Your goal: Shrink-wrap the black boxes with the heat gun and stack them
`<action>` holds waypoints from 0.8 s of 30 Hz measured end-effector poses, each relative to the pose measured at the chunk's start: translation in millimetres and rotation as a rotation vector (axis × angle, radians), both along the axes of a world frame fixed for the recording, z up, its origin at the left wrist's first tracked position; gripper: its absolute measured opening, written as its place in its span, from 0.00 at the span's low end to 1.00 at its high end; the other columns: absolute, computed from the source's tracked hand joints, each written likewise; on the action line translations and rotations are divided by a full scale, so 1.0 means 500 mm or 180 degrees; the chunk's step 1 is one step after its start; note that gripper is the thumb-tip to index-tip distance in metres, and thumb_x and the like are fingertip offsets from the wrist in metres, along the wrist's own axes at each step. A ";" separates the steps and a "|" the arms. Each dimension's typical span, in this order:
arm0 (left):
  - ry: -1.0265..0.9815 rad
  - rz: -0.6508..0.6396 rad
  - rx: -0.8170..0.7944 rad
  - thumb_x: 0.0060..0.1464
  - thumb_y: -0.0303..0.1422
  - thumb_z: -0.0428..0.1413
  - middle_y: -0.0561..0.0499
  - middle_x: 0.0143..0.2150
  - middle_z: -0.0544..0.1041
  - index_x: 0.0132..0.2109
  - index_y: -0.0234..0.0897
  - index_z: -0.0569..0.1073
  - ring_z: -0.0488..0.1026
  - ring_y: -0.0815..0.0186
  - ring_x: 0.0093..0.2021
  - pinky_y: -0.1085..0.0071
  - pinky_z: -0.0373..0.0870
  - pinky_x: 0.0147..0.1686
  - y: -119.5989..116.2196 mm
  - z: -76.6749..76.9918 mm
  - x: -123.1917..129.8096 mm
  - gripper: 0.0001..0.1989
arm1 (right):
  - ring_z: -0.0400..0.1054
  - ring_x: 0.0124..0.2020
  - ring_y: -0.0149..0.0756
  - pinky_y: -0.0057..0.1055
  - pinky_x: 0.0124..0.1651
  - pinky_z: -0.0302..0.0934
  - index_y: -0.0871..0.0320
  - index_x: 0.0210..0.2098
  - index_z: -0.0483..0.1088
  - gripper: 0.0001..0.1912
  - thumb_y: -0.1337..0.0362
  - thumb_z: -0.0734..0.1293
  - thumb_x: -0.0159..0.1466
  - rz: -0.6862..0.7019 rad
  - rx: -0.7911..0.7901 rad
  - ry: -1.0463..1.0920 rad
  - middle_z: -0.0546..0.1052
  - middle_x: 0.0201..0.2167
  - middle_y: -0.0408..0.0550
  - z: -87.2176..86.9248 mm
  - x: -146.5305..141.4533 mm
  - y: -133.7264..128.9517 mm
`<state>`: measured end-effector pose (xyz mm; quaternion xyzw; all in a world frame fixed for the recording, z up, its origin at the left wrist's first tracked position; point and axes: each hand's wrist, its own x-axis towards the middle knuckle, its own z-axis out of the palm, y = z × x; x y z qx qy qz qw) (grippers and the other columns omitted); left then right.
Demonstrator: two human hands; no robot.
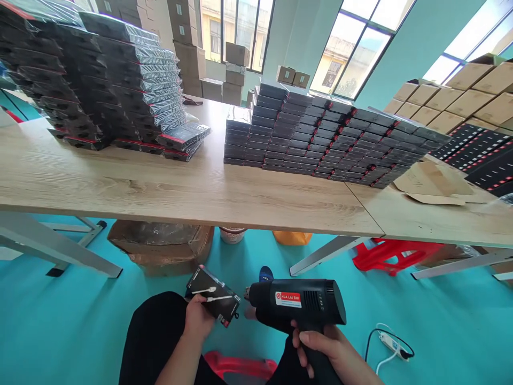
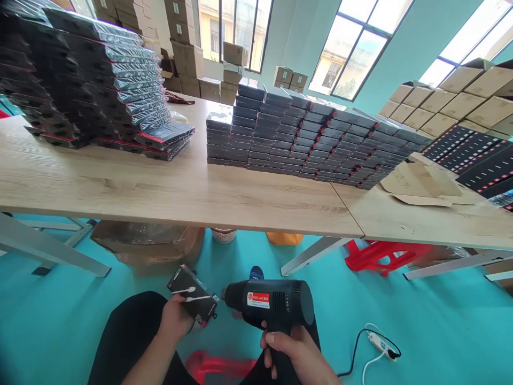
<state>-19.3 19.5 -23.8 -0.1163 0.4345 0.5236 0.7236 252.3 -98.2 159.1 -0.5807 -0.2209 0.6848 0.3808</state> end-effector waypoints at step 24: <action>0.0573 -0.0905 0.0482 0.38 0.22 0.54 0.52 0.19 0.72 0.23 0.36 0.71 0.71 0.63 0.21 0.68 0.68 0.23 -0.021 -0.024 0.040 0.05 | 0.68 0.26 0.35 0.31 0.27 0.61 0.63 0.43 0.74 0.29 0.50 0.78 0.49 0.0101 -0.0073 0.0063 0.76 0.30 0.48 -0.024 -0.032 0.002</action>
